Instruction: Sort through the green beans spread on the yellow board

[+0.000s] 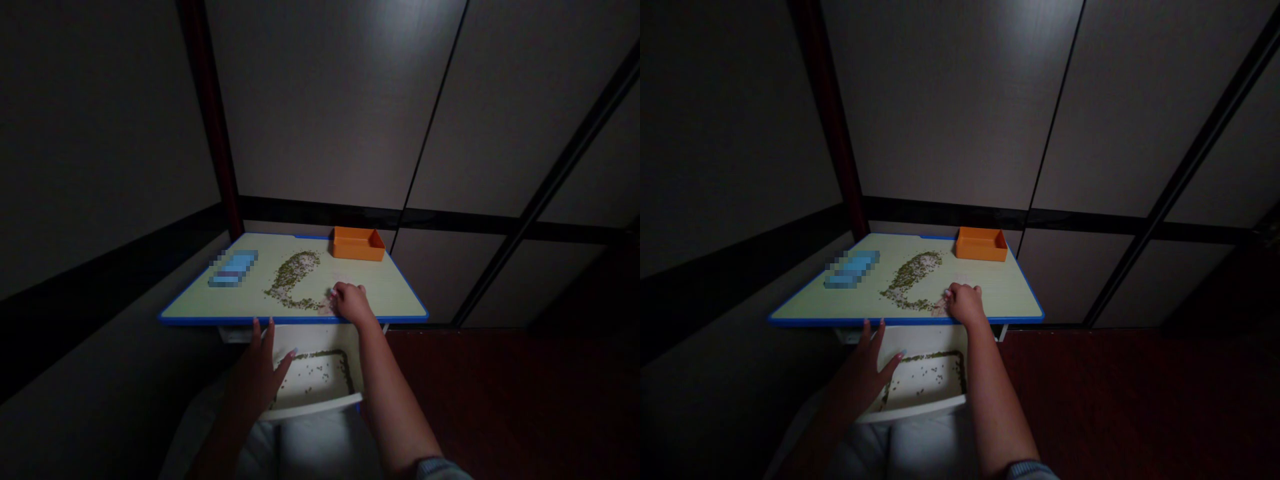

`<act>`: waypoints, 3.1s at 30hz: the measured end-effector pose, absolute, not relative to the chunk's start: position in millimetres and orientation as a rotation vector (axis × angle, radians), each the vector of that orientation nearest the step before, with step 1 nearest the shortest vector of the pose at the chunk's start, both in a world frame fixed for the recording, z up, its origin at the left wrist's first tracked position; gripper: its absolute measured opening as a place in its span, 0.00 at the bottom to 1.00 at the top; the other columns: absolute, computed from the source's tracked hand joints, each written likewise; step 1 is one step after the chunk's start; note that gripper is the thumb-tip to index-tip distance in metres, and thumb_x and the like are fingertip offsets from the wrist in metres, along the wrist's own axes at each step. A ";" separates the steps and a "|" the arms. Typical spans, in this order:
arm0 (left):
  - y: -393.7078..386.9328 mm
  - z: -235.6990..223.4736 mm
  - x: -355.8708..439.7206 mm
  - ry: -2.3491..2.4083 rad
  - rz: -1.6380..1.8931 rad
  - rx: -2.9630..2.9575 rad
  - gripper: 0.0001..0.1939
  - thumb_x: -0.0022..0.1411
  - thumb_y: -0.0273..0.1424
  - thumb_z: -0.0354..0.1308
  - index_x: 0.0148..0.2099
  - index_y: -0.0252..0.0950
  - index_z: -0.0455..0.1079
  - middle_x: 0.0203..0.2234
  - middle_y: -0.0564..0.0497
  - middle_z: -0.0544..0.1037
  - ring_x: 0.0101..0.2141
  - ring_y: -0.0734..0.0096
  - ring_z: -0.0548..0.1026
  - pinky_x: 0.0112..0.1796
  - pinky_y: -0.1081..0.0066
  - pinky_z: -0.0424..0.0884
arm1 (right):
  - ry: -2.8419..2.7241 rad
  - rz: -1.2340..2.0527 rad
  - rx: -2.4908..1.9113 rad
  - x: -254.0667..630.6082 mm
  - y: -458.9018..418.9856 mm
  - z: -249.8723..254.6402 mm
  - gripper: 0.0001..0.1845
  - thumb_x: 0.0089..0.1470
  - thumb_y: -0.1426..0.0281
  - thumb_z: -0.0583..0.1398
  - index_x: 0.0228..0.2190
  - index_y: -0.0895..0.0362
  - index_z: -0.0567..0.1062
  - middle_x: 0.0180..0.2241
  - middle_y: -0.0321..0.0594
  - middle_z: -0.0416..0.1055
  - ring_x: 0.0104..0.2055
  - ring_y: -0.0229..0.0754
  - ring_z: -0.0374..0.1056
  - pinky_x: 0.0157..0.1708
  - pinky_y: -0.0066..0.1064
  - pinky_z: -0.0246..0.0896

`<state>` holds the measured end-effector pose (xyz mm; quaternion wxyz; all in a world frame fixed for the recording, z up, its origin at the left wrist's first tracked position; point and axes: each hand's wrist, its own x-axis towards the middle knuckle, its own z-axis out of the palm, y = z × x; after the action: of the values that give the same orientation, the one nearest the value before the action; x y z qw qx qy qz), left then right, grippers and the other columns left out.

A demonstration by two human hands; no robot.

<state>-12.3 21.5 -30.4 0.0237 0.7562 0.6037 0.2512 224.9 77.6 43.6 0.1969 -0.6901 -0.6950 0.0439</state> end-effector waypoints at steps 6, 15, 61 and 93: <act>22.8 -31.5 -12.4 1.854 0.817 2.363 0.38 0.61 0.46 0.50 0.66 0.29 0.49 0.66 0.27 0.46 0.58 0.46 0.66 0.52 0.55 0.69 | -1.889 0.104 -1.983 222.8 77.9 44.1 0.13 0.63 0.68 0.50 0.36 0.55 0.73 0.37 0.42 0.76 0.42 0.41 0.67 0.43 0.33 0.44; 19.8 -25.4 -11.0 1.871 0.756 2.362 0.38 0.62 0.46 0.49 0.66 0.29 0.49 0.66 0.27 0.47 0.58 0.47 0.66 0.53 0.56 0.68 | -1.848 0.041 -2.015 223.5 81.3 42.0 0.13 0.63 0.66 0.51 0.39 0.55 0.74 0.40 0.44 0.76 0.42 0.42 0.68 0.42 0.32 0.46; 20.4 -28.4 -12.3 1.901 0.733 2.370 0.38 0.62 0.47 0.48 0.67 0.31 0.48 0.67 0.28 0.46 0.57 0.48 0.68 0.51 0.57 0.69 | -1.673 0.337 -1.839 229.1 97.0 33.3 0.11 0.61 0.66 0.53 0.35 0.53 0.75 0.36 0.35 0.77 0.39 0.38 0.69 0.40 0.27 0.52; 21.6 -29.9 -11.3 1.883 0.770 2.334 0.38 0.61 0.46 0.50 0.66 0.30 0.50 0.67 0.28 0.45 0.59 0.47 0.65 0.53 0.56 0.68 | -1.786 0.341 -1.825 243.5 82.1 39.7 0.10 0.60 0.67 0.56 0.31 0.53 0.76 0.32 0.35 0.77 0.36 0.37 0.68 0.40 0.27 0.51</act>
<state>-11.3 21.6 -29.9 0.0224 0.7537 0.6080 0.2487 243.5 82.1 39.7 0.2789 -0.6803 -0.6657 0.1273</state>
